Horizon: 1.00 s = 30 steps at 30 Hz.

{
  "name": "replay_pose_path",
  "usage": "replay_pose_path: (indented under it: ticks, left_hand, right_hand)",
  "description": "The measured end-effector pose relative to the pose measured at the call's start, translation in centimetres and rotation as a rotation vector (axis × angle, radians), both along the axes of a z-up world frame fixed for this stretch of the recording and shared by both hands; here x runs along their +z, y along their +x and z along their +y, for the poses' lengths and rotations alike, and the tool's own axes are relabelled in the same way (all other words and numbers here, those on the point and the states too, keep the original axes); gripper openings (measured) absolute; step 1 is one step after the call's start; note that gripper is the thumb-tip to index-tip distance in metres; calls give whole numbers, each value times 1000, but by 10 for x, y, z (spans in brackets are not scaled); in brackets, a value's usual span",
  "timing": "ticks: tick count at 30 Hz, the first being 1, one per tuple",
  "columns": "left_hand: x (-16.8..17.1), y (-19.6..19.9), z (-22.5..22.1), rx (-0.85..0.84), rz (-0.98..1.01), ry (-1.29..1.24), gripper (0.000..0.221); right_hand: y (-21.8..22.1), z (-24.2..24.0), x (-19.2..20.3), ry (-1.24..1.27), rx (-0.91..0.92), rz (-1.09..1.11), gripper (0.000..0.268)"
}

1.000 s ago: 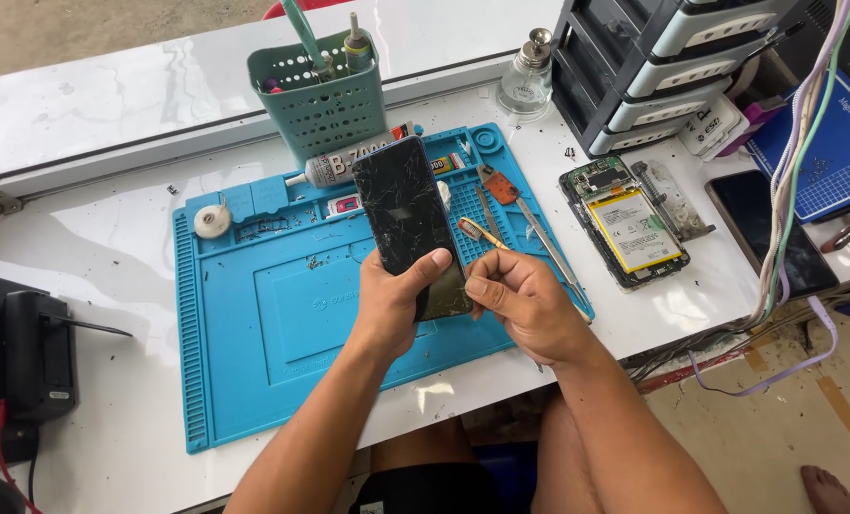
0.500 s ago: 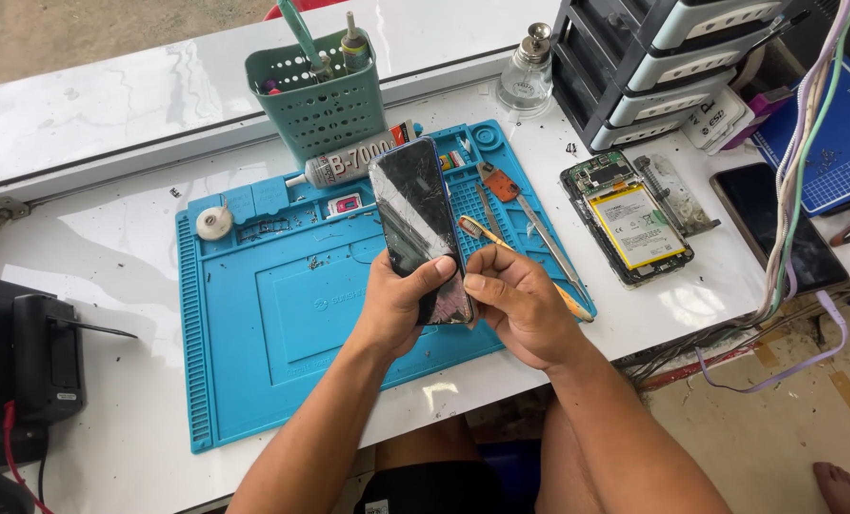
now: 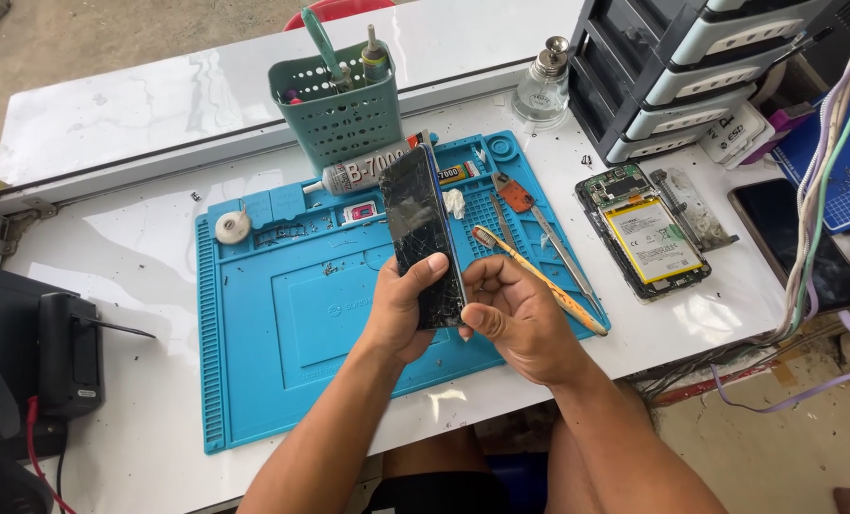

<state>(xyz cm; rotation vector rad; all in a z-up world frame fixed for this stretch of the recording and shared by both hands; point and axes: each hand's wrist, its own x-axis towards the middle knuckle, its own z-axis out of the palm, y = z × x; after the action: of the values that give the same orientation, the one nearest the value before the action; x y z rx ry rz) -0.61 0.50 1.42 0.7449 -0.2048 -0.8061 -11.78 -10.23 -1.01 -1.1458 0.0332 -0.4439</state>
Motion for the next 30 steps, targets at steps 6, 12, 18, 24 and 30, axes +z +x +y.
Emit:
replay_pose_path:
  ticks: [6,12,18,24,30]
  left_hand:
    - [12,-5,2,-54,-15,-26,24]
    - [7,-3,3,-8,-56,-21,22]
    - [-21,8,-1,26,-131,23,24]
    - [-36,14,-5,83,-107,54,21]
    - [-41,16,-5,79,-107,31,25]
  right_hand:
    - [2,-3,-19,45,33,-61,42]
    - [2,-2,-11,84,56,-49,37]
    - [0,1,-6,119,9,6,35]
    - [2,-5,-11,27,-119,49,31]
    - [3,-4,-2,-143,-251,94,26]
